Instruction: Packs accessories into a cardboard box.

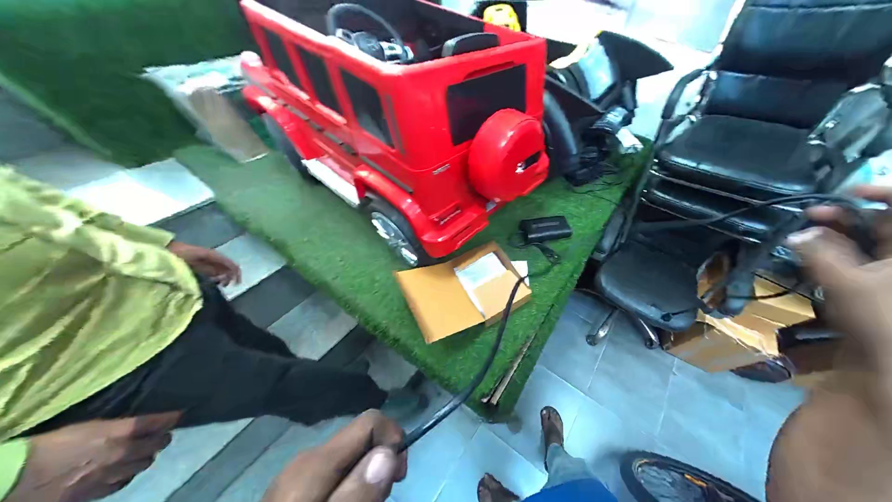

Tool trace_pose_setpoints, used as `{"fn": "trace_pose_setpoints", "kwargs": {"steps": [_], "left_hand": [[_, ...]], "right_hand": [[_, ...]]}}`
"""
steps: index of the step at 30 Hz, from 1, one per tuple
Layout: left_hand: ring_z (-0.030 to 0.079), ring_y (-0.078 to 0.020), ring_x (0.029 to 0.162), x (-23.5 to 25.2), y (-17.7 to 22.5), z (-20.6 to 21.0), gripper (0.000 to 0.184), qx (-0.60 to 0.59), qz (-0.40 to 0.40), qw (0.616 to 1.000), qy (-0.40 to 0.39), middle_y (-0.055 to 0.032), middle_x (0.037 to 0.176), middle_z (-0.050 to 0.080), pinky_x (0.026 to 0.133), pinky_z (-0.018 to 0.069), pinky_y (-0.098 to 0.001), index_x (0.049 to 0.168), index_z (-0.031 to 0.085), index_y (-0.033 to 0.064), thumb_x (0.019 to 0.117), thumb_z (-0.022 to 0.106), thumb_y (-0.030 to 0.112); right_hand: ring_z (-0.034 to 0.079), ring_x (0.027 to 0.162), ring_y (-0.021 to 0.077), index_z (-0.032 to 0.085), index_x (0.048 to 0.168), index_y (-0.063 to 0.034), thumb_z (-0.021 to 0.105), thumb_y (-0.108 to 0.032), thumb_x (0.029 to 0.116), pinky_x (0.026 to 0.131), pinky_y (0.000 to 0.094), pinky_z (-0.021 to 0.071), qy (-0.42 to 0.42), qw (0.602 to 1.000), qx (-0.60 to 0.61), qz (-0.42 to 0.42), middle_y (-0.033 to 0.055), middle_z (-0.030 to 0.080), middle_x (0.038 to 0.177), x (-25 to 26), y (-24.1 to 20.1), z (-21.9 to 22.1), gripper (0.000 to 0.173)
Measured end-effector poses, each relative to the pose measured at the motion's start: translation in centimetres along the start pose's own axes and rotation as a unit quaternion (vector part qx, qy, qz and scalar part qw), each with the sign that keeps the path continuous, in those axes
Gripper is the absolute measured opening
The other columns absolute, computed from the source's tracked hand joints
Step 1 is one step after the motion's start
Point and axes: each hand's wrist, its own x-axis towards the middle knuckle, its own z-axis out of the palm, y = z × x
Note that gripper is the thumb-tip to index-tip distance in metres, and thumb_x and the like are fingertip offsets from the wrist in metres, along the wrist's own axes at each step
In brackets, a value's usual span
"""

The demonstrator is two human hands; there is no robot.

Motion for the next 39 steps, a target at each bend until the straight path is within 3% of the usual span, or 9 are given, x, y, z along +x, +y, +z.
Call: {"fn": "trace_pose_setpoints", "kwargs": {"steps": [3, 5, 8, 10, 16, 22, 27, 32, 39], "left_hand": [[0.047, 0.0004, 0.059, 3.9, 2.6, 3.0, 0.039, -0.056, 0.078, 0.992, -0.076, 0.0018, 0.071, 0.053, 0.055, 0.0413, -0.0184, 0.097, 0.061, 0.0051, 0.1112, 0.040, 0.035], [0.045, 0.0016, 0.058, 5.9, 3.3, 5.7, 0.037, -0.122, 0.096, 0.983, -0.101, 0.0052, 0.071, 0.050, 0.053, 0.0399, -0.0165, 0.099, 0.059, 0.0094, 0.1112, 0.038, 0.038], [0.043, 0.0030, 0.055, 8.3, 2.6, 9.2, 0.033, -0.183, 0.116, 0.972, -0.088, 0.0103, 0.068, 0.047, 0.050, 0.0384, -0.0141, 0.100, 0.060, 0.0149, 0.1105, 0.039, 0.039], [0.046, 0.0017, 0.055, 9.2, 1.4, 10.1, 0.035, -0.156, 0.137, 0.975, -0.079, 0.0094, 0.066, 0.049, 0.050, 0.0406, -0.0145, 0.101, 0.062, 0.0133, 0.1099, 0.041, 0.040], [0.053, -0.0011, 0.051, 9.9, -1.1, 15.0, 0.035, -0.250, 0.019, 0.965, 0.074, 0.0012, 0.082, 0.070, 0.044, 0.0427, -0.0152, 0.101, 0.053, 0.0119, 0.1117, 0.034, 0.039], [0.058, -0.0091, 0.066, 12.2, -2.8, 23.3, 0.071, -0.236, -0.122, 0.955, 0.134, -0.0078, 0.119, 0.068, 0.048, 0.0429, -0.0214, 0.151, 0.036, 0.0006, 0.0942, 0.068, 0.029], [0.070, -0.0136, 0.078, 11.9, -3.9, 25.3, 0.027, -0.321, -0.137, 0.920, 0.179, -0.0147, 0.099, 0.077, 0.061, 0.0526, -0.0217, 0.106, 0.067, -0.0039, 0.1062, 0.053, 0.019], [0.075, -0.0321, 0.090, 14.1, -3.9, 24.5, 0.056, -0.469, -0.178, 0.823, 0.268, -0.0128, 0.074, 0.071, 0.091, 0.0598, -0.0500, 0.073, 0.053, 0.0053, 0.1132, 0.028, 0.035], [0.033, -0.0036, 0.030, 14.9, -4.0, 19.2, 0.059, -0.536, -0.185, 0.800, 0.196, 0.0049, 0.049, 0.040, 0.029, 0.0337, -0.0183, 0.068, 0.046, 0.0134, 0.1121, 0.023, 0.045]], "right_hand": [[0.019, 0.153, 0.0502, 0.038, 0.158, -0.0106, 0.086, -0.068, 0.0614, 0.115, 0.0778, 0.0224, -0.090, 0.996, -0.001, -0.002, 0.0246, 0.014, 0.169, -9.7, -2.9, 5.3, 0.123], [0.024, 0.155, 0.0338, 0.036, 0.160, -0.0175, 0.085, -0.072, 0.0629, 0.120, 0.0704, 0.0247, -0.199, 0.970, 0.140, -0.023, 0.0089, 0.025, 0.169, -16.1, -4.5, 8.4, 0.122], [0.068, 0.108, 0.0126, 0.061, 0.137, -0.0059, 0.080, -0.043, 0.0856, 0.096, 0.0380, 0.0569, -0.398, 0.809, 0.432, -0.027, 0.0060, 0.073, 0.118, -22.0, -6.6, 11.5, 0.066], [0.062, 0.066, 0.0054, 0.070, 0.114, 0.0015, 0.060, -0.038, 0.1029, 0.062, 0.0245, 0.0540, -0.420, 0.727, 0.544, -0.014, 0.0047, 0.070, 0.080, -23.5, -5.7, 12.3, 0.042], [0.050, 0.062, 0.0002, 0.068, 0.124, -0.0024, 0.042, -0.030, 0.1117, 0.058, 0.0184, 0.0447, -0.221, 0.844, 0.488, 0.023, -0.0034, 0.059, 0.074, -18.6, -0.7, 9.4, 0.040], [0.069, 0.078, 0.0121, 0.073, 0.120, -0.0026, 0.050, -0.024, 0.1091, 0.074, 0.0327, 0.0608, -0.172, 0.924, 0.340, -0.002, 0.0071, 0.074, 0.091, -20.0, -2.1, 13.1, 0.033], [0.072, 0.081, 0.0161, 0.074, 0.105, -0.0101, 0.047, -0.030, 0.1093, 0.072, 0.0389, 0.0599, -0.230, 0.941, 0.243, -0.042, 0.0050, 0.073, 0.088, -21.0, -2.1, 13.7, 0.034], [0.069, 0.069, 0.0133, 0.075, 0.108, -0.0133, 0.056, -0.038, 0.1054, 0.063, 0.0367, 0.0581, -0.236, 0.944, 0.223, -0.049, 0.0019, 0.073, 0.082, -21.2, -1.4, 13.6, 0.031], [0.064, 0.066, 0.0103, 0.073, 0.110, -0.0049, 0.064, -0.026, 0.1022, 0.062, 0.0313, 0.0560, -0.434, 0.812, 0.390, 0.003, 0.0051, 0.071, 0.080, -20.1, 5.7, 12.0, 0.024]]}}
